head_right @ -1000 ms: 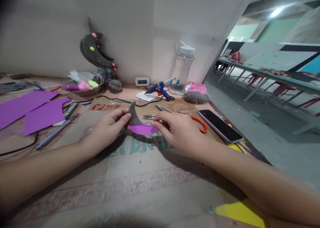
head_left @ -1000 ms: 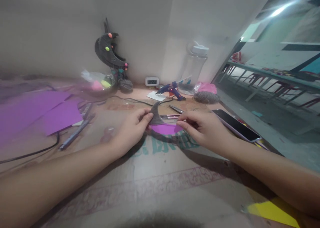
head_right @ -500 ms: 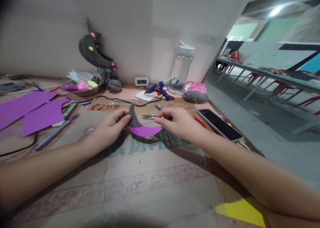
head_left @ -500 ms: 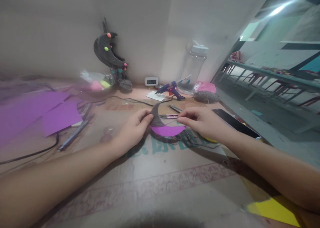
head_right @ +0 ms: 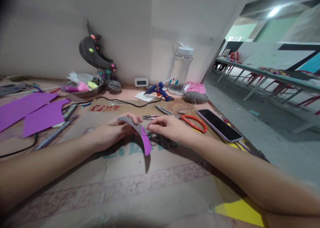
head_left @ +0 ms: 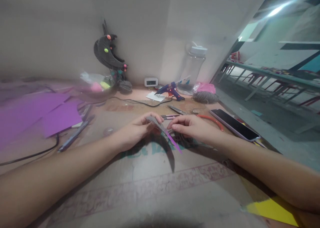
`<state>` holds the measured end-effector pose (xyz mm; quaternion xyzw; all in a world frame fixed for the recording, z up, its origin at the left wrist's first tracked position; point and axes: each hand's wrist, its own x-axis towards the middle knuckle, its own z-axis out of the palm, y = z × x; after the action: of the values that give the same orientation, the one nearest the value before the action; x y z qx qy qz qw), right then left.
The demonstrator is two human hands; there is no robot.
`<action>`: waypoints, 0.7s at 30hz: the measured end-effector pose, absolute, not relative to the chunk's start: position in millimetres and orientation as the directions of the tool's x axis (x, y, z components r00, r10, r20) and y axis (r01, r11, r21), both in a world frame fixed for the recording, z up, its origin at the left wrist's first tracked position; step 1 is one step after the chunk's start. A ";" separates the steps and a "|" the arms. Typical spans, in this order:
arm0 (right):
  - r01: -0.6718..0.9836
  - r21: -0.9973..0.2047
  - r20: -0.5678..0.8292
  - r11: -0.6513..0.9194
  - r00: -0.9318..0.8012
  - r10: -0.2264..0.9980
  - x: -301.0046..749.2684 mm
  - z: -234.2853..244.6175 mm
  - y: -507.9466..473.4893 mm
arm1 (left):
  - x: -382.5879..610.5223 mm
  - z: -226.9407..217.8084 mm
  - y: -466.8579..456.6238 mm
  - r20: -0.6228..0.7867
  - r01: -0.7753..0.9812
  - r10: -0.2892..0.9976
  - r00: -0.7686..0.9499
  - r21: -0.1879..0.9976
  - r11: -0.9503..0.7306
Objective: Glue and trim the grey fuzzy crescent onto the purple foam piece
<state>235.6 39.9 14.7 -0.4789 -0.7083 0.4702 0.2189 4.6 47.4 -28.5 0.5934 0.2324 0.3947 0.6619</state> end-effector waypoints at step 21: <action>0.196 -0.972 -0.213 -0.131 -0.494 0.843 218.7 4.3 30.4 | 7.8 -19.9 38.6 -0.074 -0.022 0.826 0.558 0.994 0.104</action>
<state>218.7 30.4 4.3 -0.4294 -0.6049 0.6173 0.2619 7.8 38.6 -19.9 0.5868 0.3426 0.3218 0.6593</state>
